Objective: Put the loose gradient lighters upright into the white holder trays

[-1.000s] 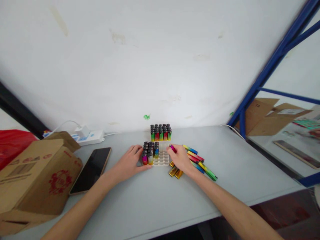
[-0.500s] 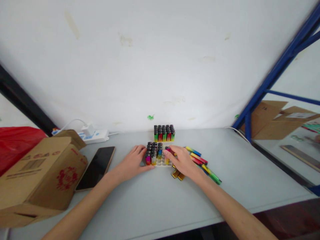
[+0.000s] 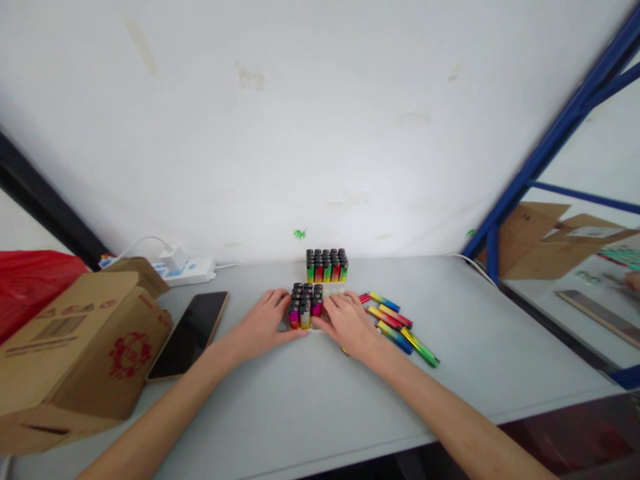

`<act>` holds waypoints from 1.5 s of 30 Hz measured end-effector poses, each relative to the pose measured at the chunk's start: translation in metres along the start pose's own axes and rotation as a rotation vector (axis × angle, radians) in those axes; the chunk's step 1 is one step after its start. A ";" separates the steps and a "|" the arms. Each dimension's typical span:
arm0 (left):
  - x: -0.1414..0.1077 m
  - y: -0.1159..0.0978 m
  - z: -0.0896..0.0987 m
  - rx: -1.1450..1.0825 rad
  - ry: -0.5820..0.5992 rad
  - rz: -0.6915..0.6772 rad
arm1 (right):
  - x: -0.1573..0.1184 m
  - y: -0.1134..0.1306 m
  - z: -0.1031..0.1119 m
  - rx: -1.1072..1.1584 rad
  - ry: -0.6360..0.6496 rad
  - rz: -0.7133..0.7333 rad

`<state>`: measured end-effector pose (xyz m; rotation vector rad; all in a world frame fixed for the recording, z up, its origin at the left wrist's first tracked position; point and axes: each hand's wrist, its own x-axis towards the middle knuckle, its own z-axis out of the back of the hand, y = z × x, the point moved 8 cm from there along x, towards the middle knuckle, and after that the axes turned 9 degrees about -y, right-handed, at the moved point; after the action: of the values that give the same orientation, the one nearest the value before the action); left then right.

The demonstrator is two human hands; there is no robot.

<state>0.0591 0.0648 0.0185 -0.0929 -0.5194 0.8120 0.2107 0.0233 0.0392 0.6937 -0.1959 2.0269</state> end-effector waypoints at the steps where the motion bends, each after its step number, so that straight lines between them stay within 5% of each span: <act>1: 0.000 0.000 0.000 0.002 -0.003 -0.002 | 0.000 0.000 0.000 -0.004 0.011 0.002; 7: -0.001 0.005 -0.002 -0.016 -0.018 0.015 | -0.001 -0.025 0.022 0.043 -0.031 -0.049; 16: 0.000 0.005 -0.001 -0.003 0.001 0.029 | -0.020 -0.134 0.069 -0.179 -0.201 -0.377; 24: -0.002 0.007 -0.004 0.009 0.007 0.021 | -0.021 -0.145 0.088 -0.092 -0.298 -0.387; 34: -0.001 0.007 -0.002 0.006 0.006 0.031 | -0.038 -0.152 0.064 0.093 0.204 -0.422; 45: 0.000 0.006 -0.004 0.018 0.040 0.045 | -0.076 -0.172 0.057 0.294 0.535 -0.665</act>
<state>0.0567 0.0698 0.0137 -0.1046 -0.4739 0.8572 0.4054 0.0363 0.0210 0.3028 0.5843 1.5260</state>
